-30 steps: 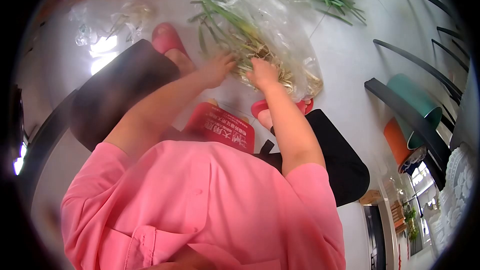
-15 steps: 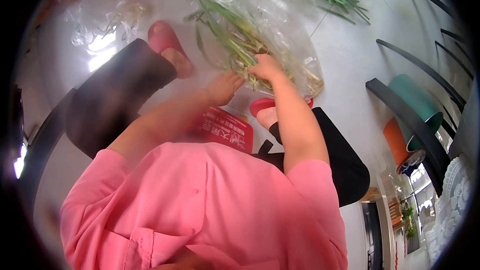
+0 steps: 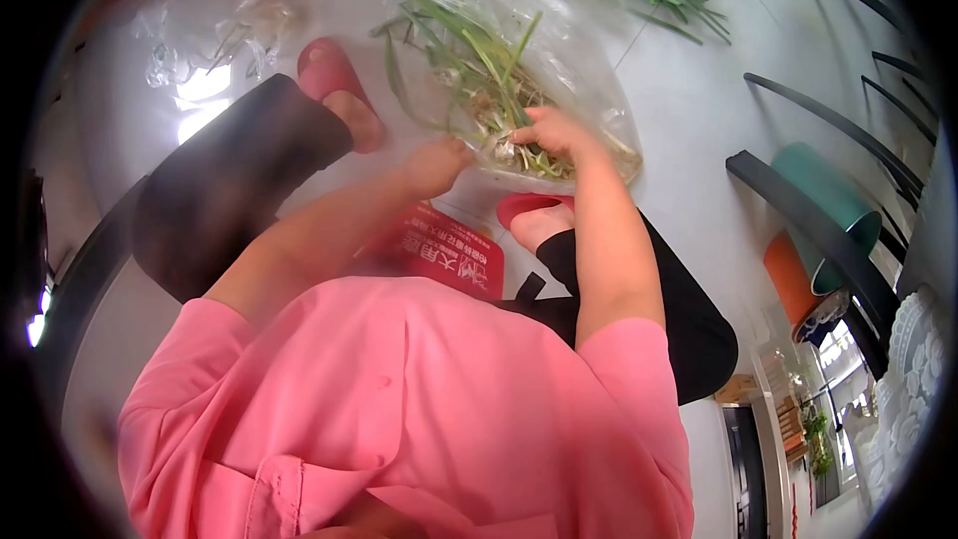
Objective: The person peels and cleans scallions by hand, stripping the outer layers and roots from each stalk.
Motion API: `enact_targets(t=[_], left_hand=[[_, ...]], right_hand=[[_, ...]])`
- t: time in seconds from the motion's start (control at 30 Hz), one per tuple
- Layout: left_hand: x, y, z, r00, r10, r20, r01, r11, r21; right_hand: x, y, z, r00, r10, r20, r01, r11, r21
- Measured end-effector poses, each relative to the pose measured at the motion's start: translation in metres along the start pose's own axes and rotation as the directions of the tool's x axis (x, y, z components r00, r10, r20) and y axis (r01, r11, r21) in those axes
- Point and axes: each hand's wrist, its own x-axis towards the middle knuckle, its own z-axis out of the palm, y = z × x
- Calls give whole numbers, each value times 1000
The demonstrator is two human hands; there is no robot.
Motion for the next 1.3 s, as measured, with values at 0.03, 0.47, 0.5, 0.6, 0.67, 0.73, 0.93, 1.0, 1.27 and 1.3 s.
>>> enact_targets(t=[0.03,0.47,0.5,0.6,0.67,0.73,0.93,1.0,1.27,1.3], left_hand=[[-1,1,0,999,15,-29,-15,1000,13],[-4,3,1,990,126,-68,-121,989,81],[-4,2,0,989,127,-70,-121,989,82],[-3,6,-5,970,166,-176,-153,985,86],[1,10,-15,1000,11,-11,-10,997,80],[7,0,1,1000,-20,9,19,997,75],[19,0,-17,931,-168,324,167,985,30],[20,0,-19,938,-184,295,189,982,10],[18,-5,-32,993,-119,4,119,992,-41],[20,-8,-39,962,-235,140,250,962,-107]], right_hand=[[0,-1,3,1000,-1,0,1,1000,0],[10,29,108,786,-591,-183,56,362,-930],[8,23,106,785,-591,-184,54,361,-931],[-3,7,92,927,-330,-177,85,647,-758],[-8,15,76,643,-648,-409,291,700,-652],[-14,25,60,619,-602,-504,160,726,-669],[-33,49,23,908,-159,-388,-175,698,-695],[-30,46,23,921,-146,-361,-159,705,-691],[11,-2,47,628,-491,-603,-265,594,-760],[17,3,47,627,-491,-605,-264,597,-758]])
